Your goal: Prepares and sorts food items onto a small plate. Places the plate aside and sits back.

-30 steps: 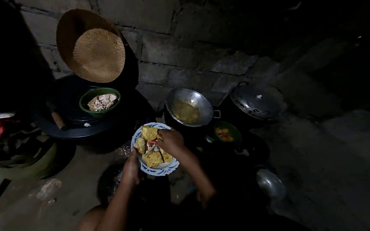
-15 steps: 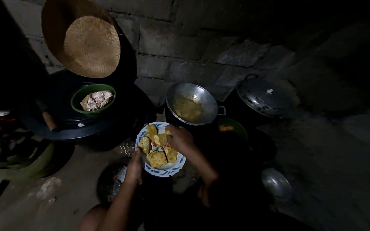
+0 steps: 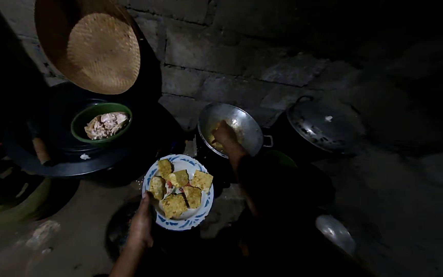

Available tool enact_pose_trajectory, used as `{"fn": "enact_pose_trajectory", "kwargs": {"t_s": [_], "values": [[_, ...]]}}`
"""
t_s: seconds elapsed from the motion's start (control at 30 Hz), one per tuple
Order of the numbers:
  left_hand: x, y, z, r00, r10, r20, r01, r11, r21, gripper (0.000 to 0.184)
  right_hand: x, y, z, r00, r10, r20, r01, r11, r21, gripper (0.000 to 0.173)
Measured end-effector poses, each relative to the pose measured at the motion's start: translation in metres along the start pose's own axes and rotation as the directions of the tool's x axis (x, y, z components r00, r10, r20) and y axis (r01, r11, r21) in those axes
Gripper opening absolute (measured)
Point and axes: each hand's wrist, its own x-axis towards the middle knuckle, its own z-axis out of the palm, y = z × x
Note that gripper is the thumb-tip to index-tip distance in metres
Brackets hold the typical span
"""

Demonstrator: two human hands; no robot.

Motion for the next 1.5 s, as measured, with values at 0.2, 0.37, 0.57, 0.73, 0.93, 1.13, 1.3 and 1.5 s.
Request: {"fn": "enact_pose_trajectory", "kwargs": {"t_s": [0.2, 0.37, 0.57, 0.73, 0.93, 1.13, 1.3, 1.5], "values": [[0.000, 0.001, -0.003, 1.000, -0.005, 0.004, 0.005, 0.999, -0.034, 0.054, -0.040, -0.024, -0.013, 0.981, -0.124, -0.152, 0.155, 0.964, 0.216, 0.040], [-0.003, 0.005, -0.005, 1.000, -0.007, -0.001, 0.007, 0.999, -0.042, 0.054, -0.044, -0.022, -0.073, 0.913, -0.249, -0.322, 0.377, 0.817, 0.436, 0.038], [-0.011, 0.008, -0.005, 0.999, 0.028, 0.044, -0.022, 0.994, -0.111, 0.053, -0.117, 0.034, -0.112, 0.722, -0.261, -0.640, 0.618, 0.660, 0.427, 0.032], [-0.021, 0.008, -0.005, 0.993, 0.019, 0.118, -0.004, 0.992, -0.129, 0.055, -0.196, 0.027, -0.095, 0.775, -0.503, -0.381, 0.602, 0.771, 0.206, 0.035], [-0.037, 0.012, -0.015, 0.987, 0.034, 0.156, -0.014, 0.992, -0.128, 0.056, -0.242, -0.013, -0.069, 0.761, -0.531, 0.373, 0.621, 0.763, -0.181, 0.036], [-0.052, 0.018, -0.035, 0.980, 0.060, 0.191, -0.046, 0.996, -0.079, 0.057, -0.255, -0.013, -0.060, 0.830, -0.516, 0.215, 0.558, 0.758, -0.338, 0.031], [-0.061, 0.021, -0.050, 0.974, 0.100, 0.202, -0.081, 0.992, -0.098, 0.056, -0.273, -0.019, -0.045, 0.899, -0.339, 0.276, 0.428, 0.811, -0.399, 0.039], [-0.064, 0.026, -0.062, 0.977, 0.079, 0.198, -0.059, 0.993, -0.103, 0.057, -0.292, -0.037, -0.047, 0.870, -0.382, 0.312, 0.481, 0.795, -0.369, 0.035]]}}
